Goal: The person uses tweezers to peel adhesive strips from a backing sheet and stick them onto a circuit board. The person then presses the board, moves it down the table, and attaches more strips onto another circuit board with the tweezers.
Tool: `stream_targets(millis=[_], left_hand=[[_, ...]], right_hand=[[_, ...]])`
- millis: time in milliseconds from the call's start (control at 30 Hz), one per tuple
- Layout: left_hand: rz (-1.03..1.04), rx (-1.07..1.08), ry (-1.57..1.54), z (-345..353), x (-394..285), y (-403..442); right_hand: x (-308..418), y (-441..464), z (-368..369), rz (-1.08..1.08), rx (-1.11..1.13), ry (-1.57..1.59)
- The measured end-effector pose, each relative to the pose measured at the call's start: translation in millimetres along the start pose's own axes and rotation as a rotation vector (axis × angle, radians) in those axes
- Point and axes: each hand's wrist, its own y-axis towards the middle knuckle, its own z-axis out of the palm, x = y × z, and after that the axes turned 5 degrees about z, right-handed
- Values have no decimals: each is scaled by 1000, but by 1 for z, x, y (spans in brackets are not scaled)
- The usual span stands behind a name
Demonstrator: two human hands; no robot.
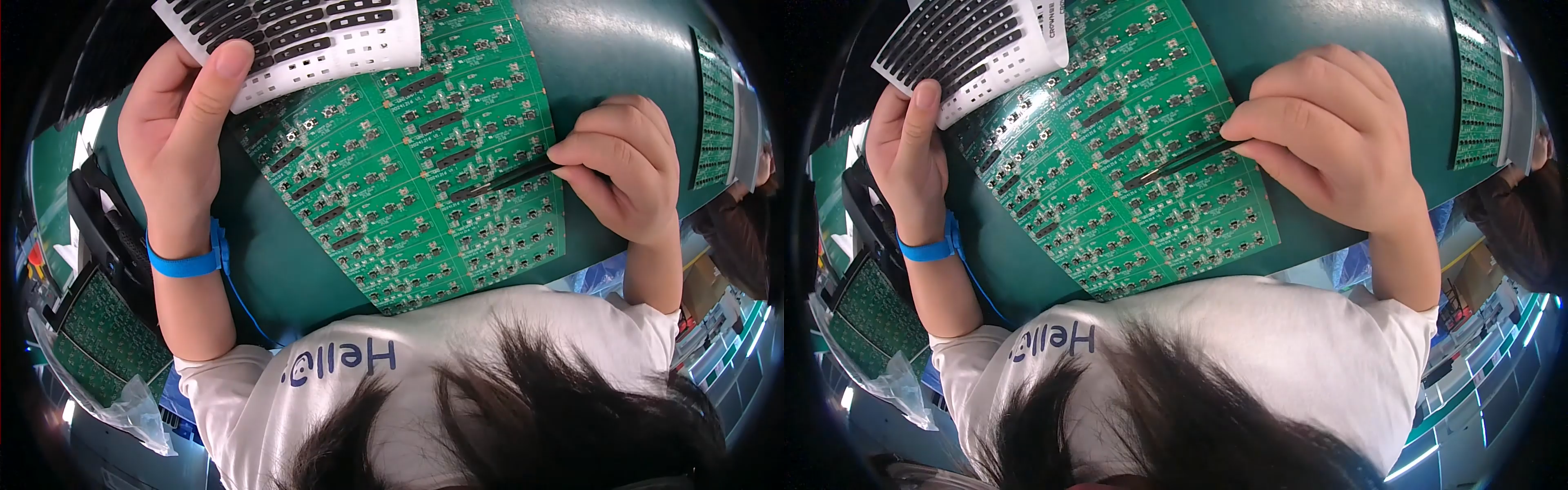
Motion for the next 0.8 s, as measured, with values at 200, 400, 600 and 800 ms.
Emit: stream_targets(millis=[200,400,600,800], left_hand=[[7,4,7,1,-1,0],[41,-74,-82,-8,11,-2],[19,-69,-102,-11,13,-3],[30,-83,-74,-9,11,-3]], right_hand=[[0,3,2,-16,-55,-44],[3,0,-1,-4,-21,-57],[3,3,1,-22,-59,-77],[2,4,2,-27,-77,-80]])
